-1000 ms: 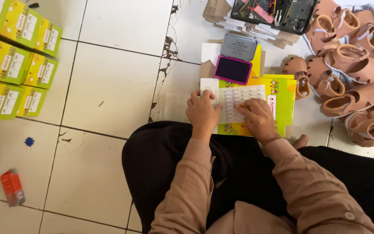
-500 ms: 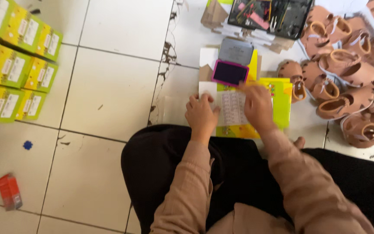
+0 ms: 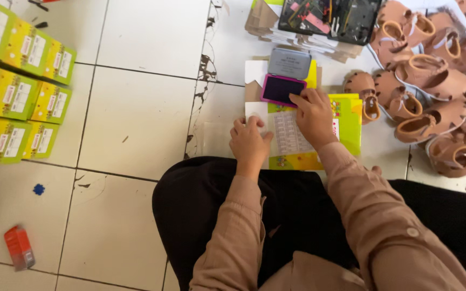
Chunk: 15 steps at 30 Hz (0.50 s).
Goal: The person sits on the floor and uses a handheld tool to cut a strip of labels from a roll. They then open a small ink pad and repeatedly stamp individual labels on a sheet placed on a shoebox. The person handles the label roll, cutting tool, ink pad, and label sheet.
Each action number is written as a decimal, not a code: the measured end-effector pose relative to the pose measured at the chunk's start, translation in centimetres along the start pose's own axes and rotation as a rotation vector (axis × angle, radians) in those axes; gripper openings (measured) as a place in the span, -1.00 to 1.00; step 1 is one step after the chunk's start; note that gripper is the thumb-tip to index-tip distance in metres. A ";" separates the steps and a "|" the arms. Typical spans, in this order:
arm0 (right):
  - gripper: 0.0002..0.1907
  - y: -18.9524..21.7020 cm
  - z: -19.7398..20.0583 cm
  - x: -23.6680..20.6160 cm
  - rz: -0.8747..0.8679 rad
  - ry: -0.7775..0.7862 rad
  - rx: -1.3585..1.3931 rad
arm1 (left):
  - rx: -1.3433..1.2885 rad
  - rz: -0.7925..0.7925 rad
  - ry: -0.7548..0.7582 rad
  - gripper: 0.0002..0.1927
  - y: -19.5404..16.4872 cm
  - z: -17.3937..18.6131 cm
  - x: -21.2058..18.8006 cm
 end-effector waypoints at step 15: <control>-0.64 2.7 4.4 -7.1 0.123 0.079 0.095 | -0.007 0.026 0.012 -0.58 -0.5 0.3 0.2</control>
Point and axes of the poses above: each hand's wrist, its own x-axis towards the middle knuckle, its own z-axis out of the back of the hand, y = z × x, the point moved 1 cm from there along x, towards the middle knuckle
